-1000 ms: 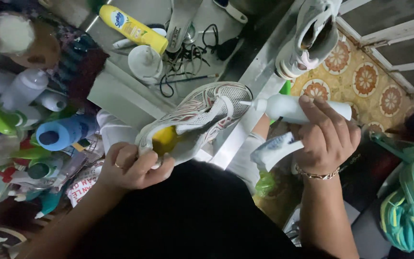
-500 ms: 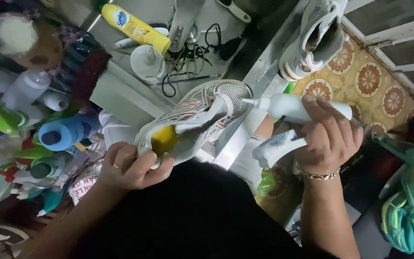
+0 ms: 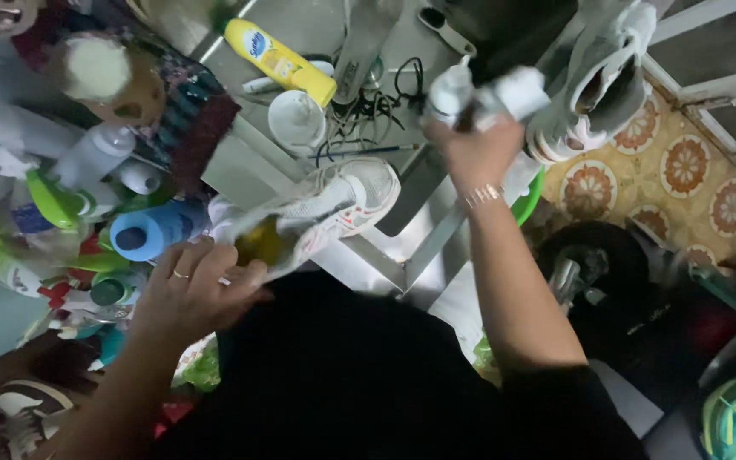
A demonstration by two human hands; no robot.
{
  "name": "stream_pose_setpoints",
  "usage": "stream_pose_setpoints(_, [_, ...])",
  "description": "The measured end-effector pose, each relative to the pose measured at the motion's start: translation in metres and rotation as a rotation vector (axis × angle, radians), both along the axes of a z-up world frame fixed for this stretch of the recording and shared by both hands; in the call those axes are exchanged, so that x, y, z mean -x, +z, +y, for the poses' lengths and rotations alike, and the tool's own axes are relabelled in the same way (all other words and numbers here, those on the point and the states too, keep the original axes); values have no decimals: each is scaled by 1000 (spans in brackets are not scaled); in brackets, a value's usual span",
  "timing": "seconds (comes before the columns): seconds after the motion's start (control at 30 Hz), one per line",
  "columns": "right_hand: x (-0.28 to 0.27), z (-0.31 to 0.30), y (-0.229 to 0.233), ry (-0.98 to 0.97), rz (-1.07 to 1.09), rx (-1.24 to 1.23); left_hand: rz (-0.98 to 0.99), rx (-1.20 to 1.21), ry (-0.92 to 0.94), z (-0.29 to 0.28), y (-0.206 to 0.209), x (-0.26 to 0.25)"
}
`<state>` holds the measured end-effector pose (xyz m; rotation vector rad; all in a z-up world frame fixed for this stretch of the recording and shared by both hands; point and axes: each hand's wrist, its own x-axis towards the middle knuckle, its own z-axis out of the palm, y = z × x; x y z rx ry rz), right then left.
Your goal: Cleaning white sneakers and their insoles in a sink using a cleaning sponge and water.
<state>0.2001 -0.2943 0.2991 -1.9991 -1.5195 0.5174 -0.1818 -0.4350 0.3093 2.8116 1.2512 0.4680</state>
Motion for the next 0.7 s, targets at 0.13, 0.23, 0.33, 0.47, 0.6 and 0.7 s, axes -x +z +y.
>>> stream_pose_setpoints(0.13, [10,59,-106,-111,191,-64,-26,83,57,0,30,-16])
stream_pose_setpoints(0.23, [21,86,-147,-320,247,85,-17,57,158,-1,43,-32])
stream_pose_setpoints(0.33, [18,101,-184,-495,162,420,-12,57,315,1,58,-53])
stream_pose_setpoints(0.47, [-25,121,-308,-363,-202,587,53,146,498,9,69,-74])
stream_pose_setpoints(0.6, [-63,134,-391,-160,-266,850,-48,233,500,9,64,-82])
stream_pose_setpoints(0.7, [-73,123,-376,-190,-380,917,-100,250,516,11,53,-87])
